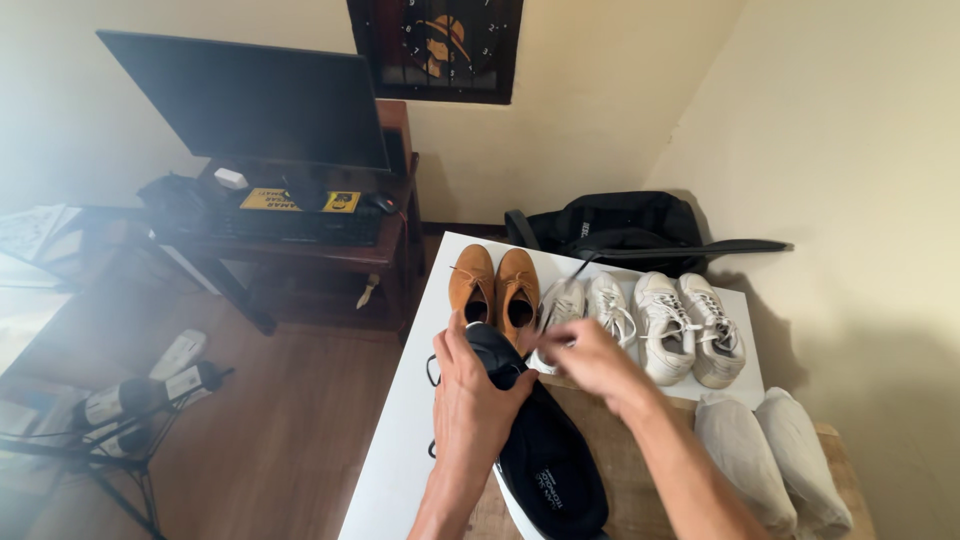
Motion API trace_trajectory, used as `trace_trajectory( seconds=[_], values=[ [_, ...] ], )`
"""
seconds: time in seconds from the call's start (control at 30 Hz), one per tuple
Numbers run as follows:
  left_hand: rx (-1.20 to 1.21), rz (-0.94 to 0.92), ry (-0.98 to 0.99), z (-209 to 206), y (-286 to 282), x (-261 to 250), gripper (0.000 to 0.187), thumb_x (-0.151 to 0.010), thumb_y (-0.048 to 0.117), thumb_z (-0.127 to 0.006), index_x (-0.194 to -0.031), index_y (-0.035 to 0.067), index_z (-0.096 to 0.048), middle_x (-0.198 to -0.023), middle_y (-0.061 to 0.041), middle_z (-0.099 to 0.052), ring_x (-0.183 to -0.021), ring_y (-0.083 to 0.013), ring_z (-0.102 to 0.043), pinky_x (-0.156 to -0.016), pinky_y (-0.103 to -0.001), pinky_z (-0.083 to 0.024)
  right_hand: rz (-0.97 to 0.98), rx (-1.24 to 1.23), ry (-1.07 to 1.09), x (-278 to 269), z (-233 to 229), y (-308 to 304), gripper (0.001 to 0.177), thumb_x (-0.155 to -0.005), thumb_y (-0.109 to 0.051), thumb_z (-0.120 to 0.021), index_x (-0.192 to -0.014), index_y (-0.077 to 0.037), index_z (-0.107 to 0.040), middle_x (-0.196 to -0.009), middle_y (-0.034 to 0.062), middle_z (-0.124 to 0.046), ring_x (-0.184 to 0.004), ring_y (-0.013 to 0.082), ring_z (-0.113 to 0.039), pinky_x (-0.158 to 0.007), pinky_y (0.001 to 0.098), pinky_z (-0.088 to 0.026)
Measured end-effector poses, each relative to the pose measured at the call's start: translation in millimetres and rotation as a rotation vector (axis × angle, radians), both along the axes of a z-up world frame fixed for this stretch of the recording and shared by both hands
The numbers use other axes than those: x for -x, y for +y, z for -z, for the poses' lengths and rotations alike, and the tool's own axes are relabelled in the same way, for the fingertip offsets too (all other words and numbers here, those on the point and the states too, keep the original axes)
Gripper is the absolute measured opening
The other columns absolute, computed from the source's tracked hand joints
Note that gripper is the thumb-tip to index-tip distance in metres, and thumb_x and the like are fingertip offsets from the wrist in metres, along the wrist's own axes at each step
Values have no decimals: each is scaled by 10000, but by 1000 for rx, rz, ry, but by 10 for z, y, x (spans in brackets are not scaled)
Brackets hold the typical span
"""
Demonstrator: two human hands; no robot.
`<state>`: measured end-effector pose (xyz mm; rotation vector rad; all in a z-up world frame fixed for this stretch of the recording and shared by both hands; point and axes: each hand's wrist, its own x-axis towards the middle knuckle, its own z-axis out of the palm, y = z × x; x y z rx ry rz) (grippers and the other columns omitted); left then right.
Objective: The person unlaces a white sneaker and then relaces it. Next, the person unlaces a black sneaker and relaces it. The actions are performed by hand on a table with several other shoes visible nearby.
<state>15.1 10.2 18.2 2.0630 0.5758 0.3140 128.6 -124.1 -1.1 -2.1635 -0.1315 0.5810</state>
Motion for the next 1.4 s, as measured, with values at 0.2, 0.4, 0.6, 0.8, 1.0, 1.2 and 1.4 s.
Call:
trace_trajectory(
  seconds=[0.2, 0.4, 0.6, 0.8, 1.0, 1.2, 1.4],
  values=[
    [52, -73, 117, -105, -2, 47, 1304, -603, 273, -952, -1558, -68, -132, -1403, -217, -344, -930, -371, -713, -727, -404, -615, 42, -8, -252, -26, 165, 96, 312, -880, -381, -713, -945, -86, -787, -747, 40, -752, -586, 132, -670, -583, 318, -524],
    [77, -88, 120, -86, 8, 81, 1329, -614, 293, -958, -1553, -100, -104, -1381, -232, -341, -939, -373, -707, -706, -391, -634, 315, -341, -205, -237, -41, -41, 359, -954, -356, -699, -869, -10, -738, -736, 108, -681, -596, 184, -622, -610, 343, -557],
    [82, -129, 18, 14, -16, 71, 1301, -613, 257, -956, -1543, -105, -120, -1393, -268, -295, -928, -395, -704, -709, -397, -631, -133, 1, -106, 166, 137, 71, 262, -818, -293, -830, -935, -60, -801, -782, 102, -779, -666, 141, -663, -674, 344, -550],
    [128, -127, 47, -35, -16, 121, 1328, -596, 259, -956, -1528, -128, -93, -1388, -282, -283, -943, -404, -700, -739, -386, -639, 49, -89, -510, -73, 84, 32, 289, -921, -305, -688, -1023, -50, -777, -946, 81, -773, -815, 176, -703, -745, 396, -552],
    [166, -121, -20, 6, 6, 160, 1275, -638, 277, -945, -1531, -122, -128, -1372, -265, -327, -1037, -415, -664, -821, -399, -611, 108, 361, -876, -239, 217, -156, 522, -944, -450, -737, -1015, 62, -664, -942, 197, -685, -853, 291, -665, -730, 411, -589],
    [116, -14, -148, 175, 32, 130, 1078, -663, 247, -915, -1472, -94, -290, -1314, -232, -437, -1096, -385, -654, -836, -396, -605, -32, 172, -123, 128, 308, -31, 446, -859, -468, -758, -954, -33, -788, -759, 116, -759, -669, 213, -700, -657, 368, -562],
    [193, -54, -147, 198, -34, 120, 945, -731, 220, -864, -1445, -72, -319, -1295, -218, -444, -1070, -373, -663, -814, -406, -612, -80, 109, -228, 194, 114, 164, 382, -806, -385, -831, -931, -24, -835, -711, 150, -777, -599, 181, -687, -623, 337, -549]
  ],
)
